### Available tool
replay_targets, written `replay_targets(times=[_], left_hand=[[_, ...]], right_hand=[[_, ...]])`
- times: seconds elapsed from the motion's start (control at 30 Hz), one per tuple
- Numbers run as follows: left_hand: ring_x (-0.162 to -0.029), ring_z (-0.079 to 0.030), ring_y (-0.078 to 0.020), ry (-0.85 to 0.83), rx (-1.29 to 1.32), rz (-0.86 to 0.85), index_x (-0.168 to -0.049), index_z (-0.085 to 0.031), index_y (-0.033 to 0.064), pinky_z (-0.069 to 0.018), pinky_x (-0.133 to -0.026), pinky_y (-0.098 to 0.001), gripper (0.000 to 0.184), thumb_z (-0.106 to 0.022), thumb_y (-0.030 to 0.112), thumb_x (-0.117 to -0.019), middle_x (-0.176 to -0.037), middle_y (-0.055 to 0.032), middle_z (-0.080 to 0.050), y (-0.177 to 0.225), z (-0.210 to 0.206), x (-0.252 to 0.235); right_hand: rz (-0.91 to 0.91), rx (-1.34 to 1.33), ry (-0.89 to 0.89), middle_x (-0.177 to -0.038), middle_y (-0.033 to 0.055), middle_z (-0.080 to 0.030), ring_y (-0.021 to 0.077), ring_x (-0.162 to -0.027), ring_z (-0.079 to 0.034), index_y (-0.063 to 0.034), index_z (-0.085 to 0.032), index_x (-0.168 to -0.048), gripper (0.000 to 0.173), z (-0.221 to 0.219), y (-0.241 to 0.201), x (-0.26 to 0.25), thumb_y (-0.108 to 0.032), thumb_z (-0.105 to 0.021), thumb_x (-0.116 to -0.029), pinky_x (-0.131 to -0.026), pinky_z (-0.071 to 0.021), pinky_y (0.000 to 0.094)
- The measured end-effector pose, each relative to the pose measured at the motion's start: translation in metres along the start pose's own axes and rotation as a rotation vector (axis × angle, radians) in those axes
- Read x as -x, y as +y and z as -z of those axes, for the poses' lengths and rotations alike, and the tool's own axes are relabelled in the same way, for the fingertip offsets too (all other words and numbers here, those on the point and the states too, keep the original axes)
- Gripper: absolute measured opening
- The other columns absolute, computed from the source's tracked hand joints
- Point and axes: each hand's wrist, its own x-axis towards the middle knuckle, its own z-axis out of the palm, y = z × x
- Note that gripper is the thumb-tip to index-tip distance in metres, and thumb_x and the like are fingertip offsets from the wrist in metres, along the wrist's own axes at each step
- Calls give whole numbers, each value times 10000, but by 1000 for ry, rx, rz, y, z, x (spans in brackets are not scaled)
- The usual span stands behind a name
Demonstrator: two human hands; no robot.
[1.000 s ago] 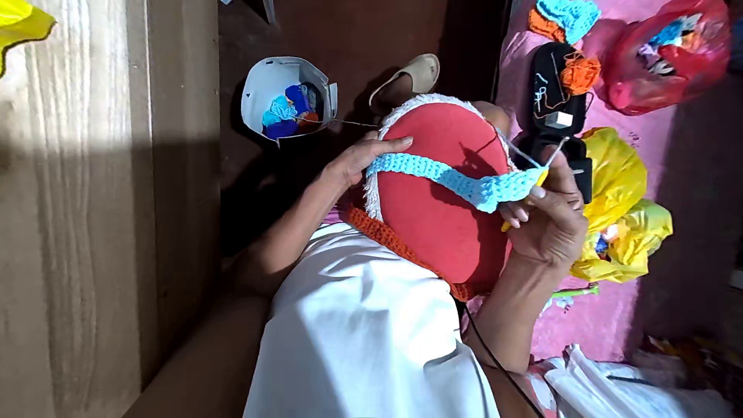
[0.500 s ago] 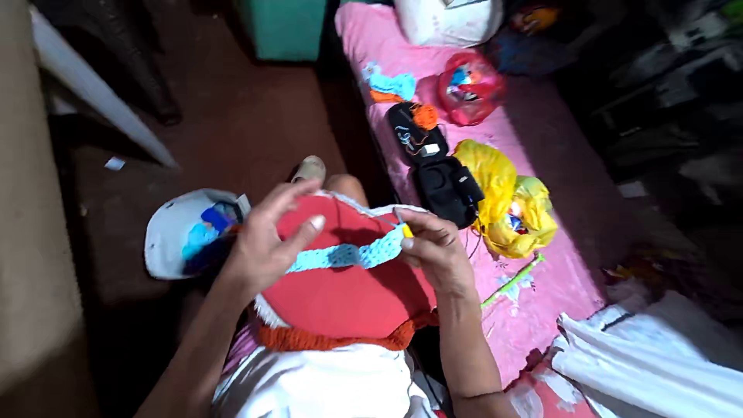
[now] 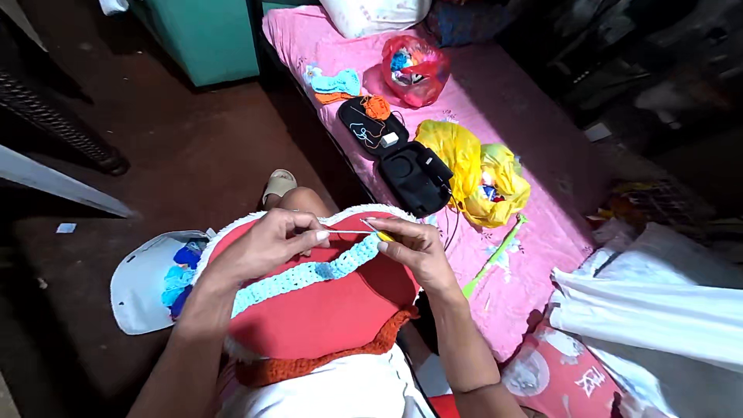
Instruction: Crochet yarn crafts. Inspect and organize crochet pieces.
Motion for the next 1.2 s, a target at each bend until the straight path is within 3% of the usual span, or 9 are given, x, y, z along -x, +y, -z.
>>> replay_targets(times=[0.27,0.37,0.53,0.67,0.73,0.83,1.0,1.13,1.2], left_hand=[[-547,-595,-3,-135,587,-24,-827,-755,162,-520,-547,-156,288,-624,352,-1000,-648,52,-655,17,-9,-8],[-524,-564,40,-100,398,49,-842,-760,171,-488,-515,-116,189,-640,236,-973,-639,98,-648,18,-16,2],[-431,-428,36,59,-13,307,-798,-723,142,-346,-415,-135,178,-660,157,-964,-559,96,-574,1,8,13],[-491,-479,70,-133,507,12,-912,-793,172,-420,-505,-93,286,-620,383,-1001,-546,131,-531,-18,22,21],[-538,-559,16,9,689,-113,-984,-793,191,-511,-587,-165,327,-612,463,-987,-586,116,-590,-24,13,14],[-610,-600,-39,157,760,-146,-1348,-667,225,-530,-590,-188,372,-579,382,-1022,-797,45,-684,-29,-2,0],[-611,-601,-37,325,226,-124,-1561,-415,211,-512,-543,-157,683,-645,178,-918,-1001,22,-718,-23,-20,-6],[-646,-565,-3,434,-317,-130,-1543,-461,209,-473,-568,-182,631,-633,230,-935,-1007,58,-712,-21,-18,-5],[-693,-609,1,389,-253,-143,-1482,-543,207,-512,-605,-172,545,-624,220,-943,-972,69,-714,-18,-16,-4]], right_hand=[[170,646,63,-853,63,-688,90,-709,-617,-76,-778,-1163,351,-4,16,-2,-9,-567,-891,-645,-528,265],[6,266,148,-1018,66,-726,29,-837,-657,5,-726,-1203,332,-8,16,-4,34,-564,-915,-752,-561,199],[-194,-341,147,-887,24,-696,-46,-545,-437,-18,-657,-1313,420,-5,19,-7,37,-582,-904,-479,-348,134],[-217,-398,142,-821,10,-670,-48,-525,-418,-30,-612,-1387,492,-10,23,-9,47,-566,-903,-473,-334,126],[-219,-415,136,-856,24,-688,-45,-533,-430,-26,-633,-1359,468,-15,25,-12,52,-574,-902,-477,-341,127],[-219,-416,100,-885,33,-701,-46,-556,-443,-26,-649,-1341,439,-19,26,-14,44,-589,-911,-495,-351,129],[-233,-308,98,-970,58,-705,-25,-587,-474,-26,-652,-1339,405,-20,21,-15,33,-582,-944,-515,-389,143],[-173,-141,109,-1069,51,-708,-36,-616,-486,-11,-650,-1336,399,-18,17,-16,49,-562,-951,-546,-413,139],[-142,-66,126,-1109,47,-707,-33,-649,-509,-10,-653,-1331,397,-17,15,-17,55,-559,-951,-578,-438,141]])
